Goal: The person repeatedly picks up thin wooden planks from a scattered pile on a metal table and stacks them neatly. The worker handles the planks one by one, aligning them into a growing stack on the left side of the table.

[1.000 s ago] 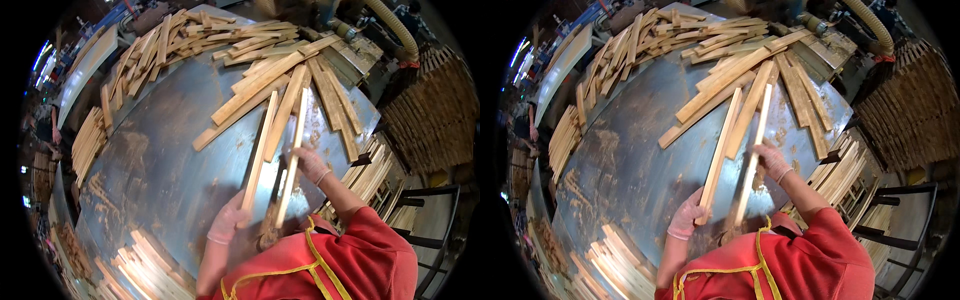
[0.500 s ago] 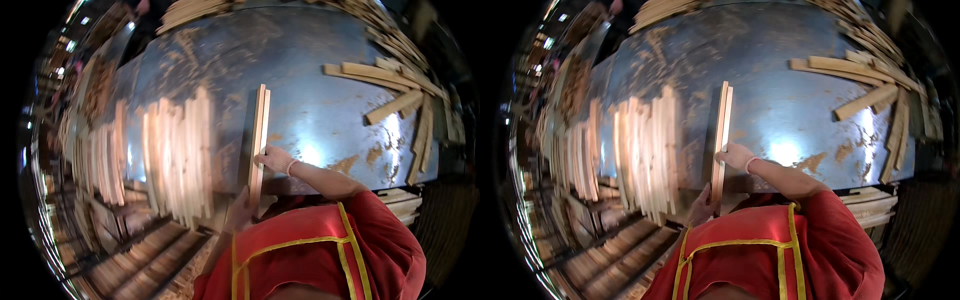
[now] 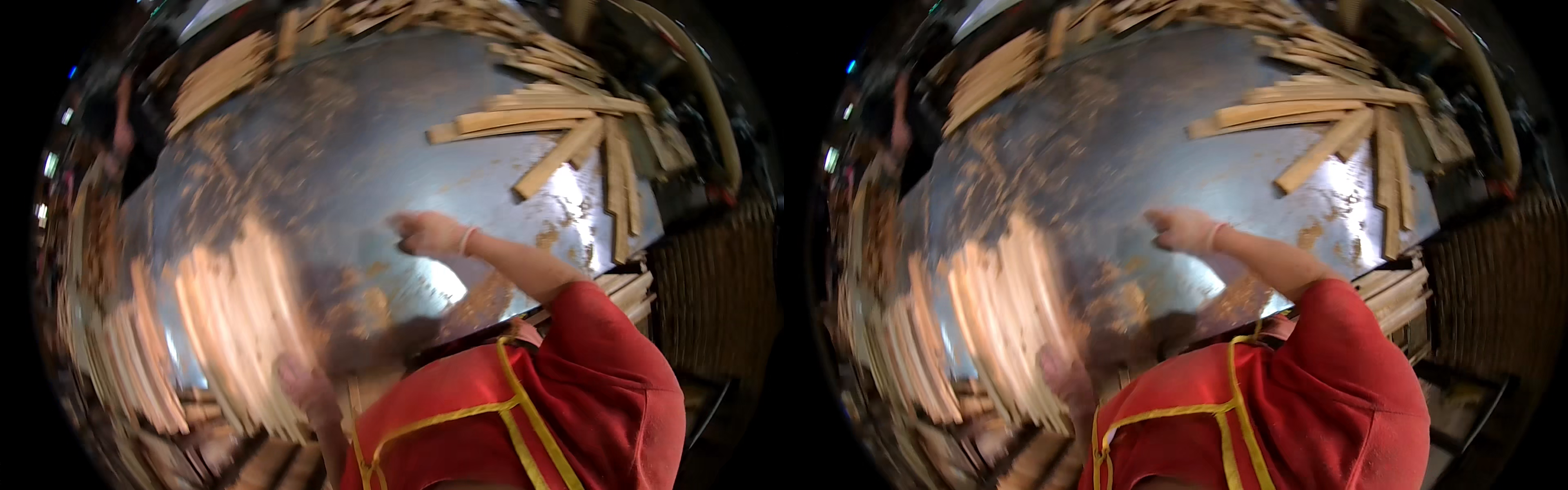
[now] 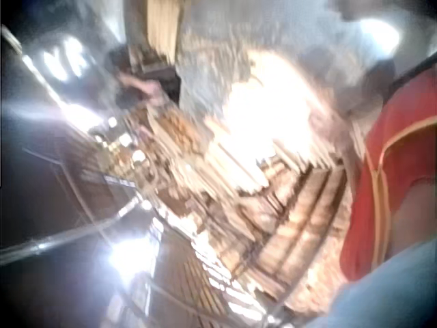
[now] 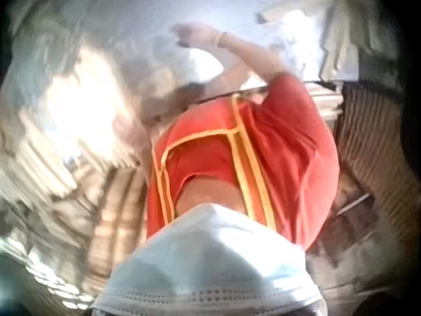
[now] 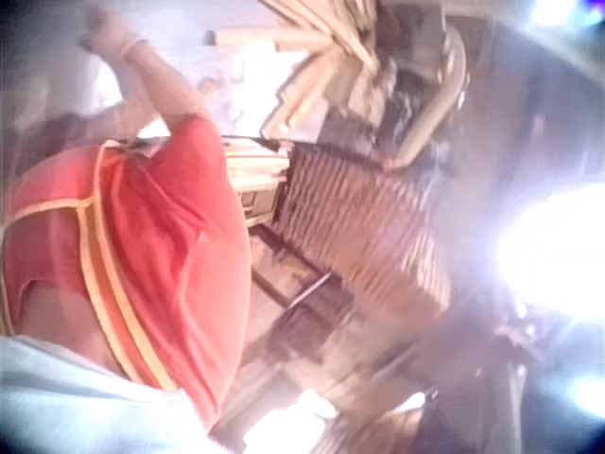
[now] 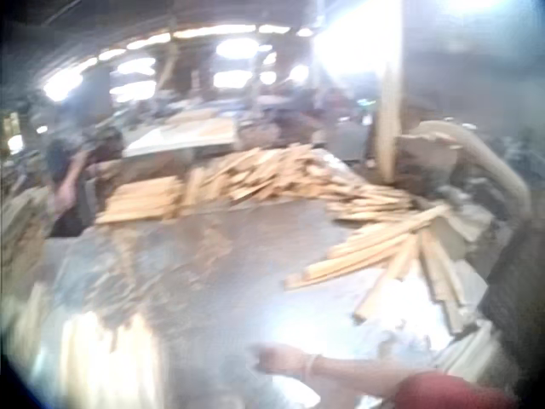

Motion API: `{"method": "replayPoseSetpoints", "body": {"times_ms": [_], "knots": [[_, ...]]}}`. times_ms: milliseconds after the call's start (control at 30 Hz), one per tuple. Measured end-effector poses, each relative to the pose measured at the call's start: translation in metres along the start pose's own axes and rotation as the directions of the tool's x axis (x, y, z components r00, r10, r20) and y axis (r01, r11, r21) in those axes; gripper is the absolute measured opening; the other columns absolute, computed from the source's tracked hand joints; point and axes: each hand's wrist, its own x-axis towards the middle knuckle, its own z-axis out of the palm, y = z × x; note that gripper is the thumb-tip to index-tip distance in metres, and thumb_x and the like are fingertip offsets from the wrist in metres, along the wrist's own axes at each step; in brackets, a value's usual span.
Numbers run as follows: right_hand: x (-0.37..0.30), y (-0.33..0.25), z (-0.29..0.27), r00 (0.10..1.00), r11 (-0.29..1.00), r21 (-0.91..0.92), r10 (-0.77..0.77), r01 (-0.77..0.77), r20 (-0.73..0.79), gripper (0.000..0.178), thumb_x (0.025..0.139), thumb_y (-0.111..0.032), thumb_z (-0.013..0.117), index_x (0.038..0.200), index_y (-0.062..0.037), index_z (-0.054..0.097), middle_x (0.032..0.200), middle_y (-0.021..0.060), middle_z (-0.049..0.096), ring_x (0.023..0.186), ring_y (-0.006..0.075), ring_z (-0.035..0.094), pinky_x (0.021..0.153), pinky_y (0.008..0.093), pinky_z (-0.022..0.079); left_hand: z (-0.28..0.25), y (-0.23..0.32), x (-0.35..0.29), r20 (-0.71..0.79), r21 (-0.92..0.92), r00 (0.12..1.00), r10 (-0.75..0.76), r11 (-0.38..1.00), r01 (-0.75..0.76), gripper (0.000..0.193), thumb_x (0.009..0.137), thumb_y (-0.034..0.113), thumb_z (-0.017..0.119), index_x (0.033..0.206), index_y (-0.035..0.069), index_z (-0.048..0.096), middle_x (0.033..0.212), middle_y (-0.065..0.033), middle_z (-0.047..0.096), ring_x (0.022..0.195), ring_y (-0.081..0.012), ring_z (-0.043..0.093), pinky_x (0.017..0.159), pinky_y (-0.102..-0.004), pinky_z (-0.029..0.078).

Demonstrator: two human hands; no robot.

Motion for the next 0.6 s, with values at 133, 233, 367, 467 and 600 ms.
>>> {"method": "replayPoseSetpoints", "body": {"times_ms": [133, 233, 367, 467, 600], "knots": [[-0.088, 0.173, -0.149, 0.921, 0.582, -0.716, 0.184, -0.385, -0.344, 0.071, 0.088, -0.025, 0.078, 0.155, -0.0218, 0.053, 0.142, 0.0158, 0.069, 0.135, 0.0408, 0.063, 0.107, 0.0494, 0.052, -0.010, 0.070, 0.026, 0.011, -0.034, 0.970, 0.243, 0.970, -0.242, 0.085, 0.095, 0.031, 0.070, 0.168, 0.006, 0.036, 0.168, -0.0218, 0.043, 0.151, -0.0421, 0.044, 0.128, -0.0538, 0.035], [-0.115, 0.229, -0.185, 0.924, 0.360, -0.855, 0.216, -0.375, -0.314, 0.054, 0.088, -0.036, 0.082, 0.138, -0.0191, 0.071, 0.142, 0.0092, 0.068, 0.134, 0.0340, 0.059, 0.110, 0.0475, 0.048, -0.026, 0.175, 0.037, 0.141, -0.124, 0.926, 0.350, 0.934, -0.334, 0.091, 0.091, 0.030, 0.076, 0.169, 0.007, 0.036, 0.168, -0.0242, 0.043, 0.149, -0.0463, 0.045, 0.127, -0.0534, 0.036], [-0.075, 0.180, -0.147, 0.998, 0.508, -0.861, 0.022, 0.032, 0.051, 0.030, 0.080, -0.036, 0.086, 0.103, -0.0180, 0.084, 0.118, 0.0045, 0.072, 0.124, 0.0290, 0.063, 0.105, 0.0478, 0.051, -0.021, 0.304, 0.044, 0.094, -0.253, 0.755, 0.649, 0.749, -0.612, 0.101, 0.086, 0.036, 0.085, 0.169, 0.008, 0.035, 0.164, -0.0243, 0.046, 0.147, -0.0474, 0.046, 0.125, -0.0564, 0.036], [-0.040, 0.126, -0.143, 0.788, 0.507, -0.815, -0.607, 0.281, -0.105, 0.052, 0.074, -0.041, 0.091, 0.115, -0.0145, 0.072, 0.108, 0.0010, 0.073, 0.123, 0.0278, 0.062, 0.105, 0.0463, 0.052, 0.007, 0.377, 0.050, 0.038, -0.249, 0.656, 0.754, 0.643, -0.725, 0.101, 0.081, 0.040, 0.088, 0.165, 0.009, 0.041, 0.158, -0.0221, 0.050, 0.146, -0.0439, 0.048, 0.122, -0.0551, 0.039], [0.033, 0.158, -0.290, 0.945, 0.699, -0.711, -0.178, -0.073, -0.273, 0.084, 0.072, -0.048, 0.091, 0.141, -0.0125, 0.060, 0.117, 0.0143, 0.074, 0.122, 0.0378, 0.067, 0.102, 0.0478, 0.054, 0.044, 0.393, 0.051, 0.181, -0.124, 0.713, 0.677, 0.735, -0.667, 0.099, 0.079, 0.040, 0.089, 0.163, 0.012, 0.045, 0.150, -0.0178, 0.057, 0.137, -0.0382, 0.056, 0.115, -0.0520, 0.045]]}}
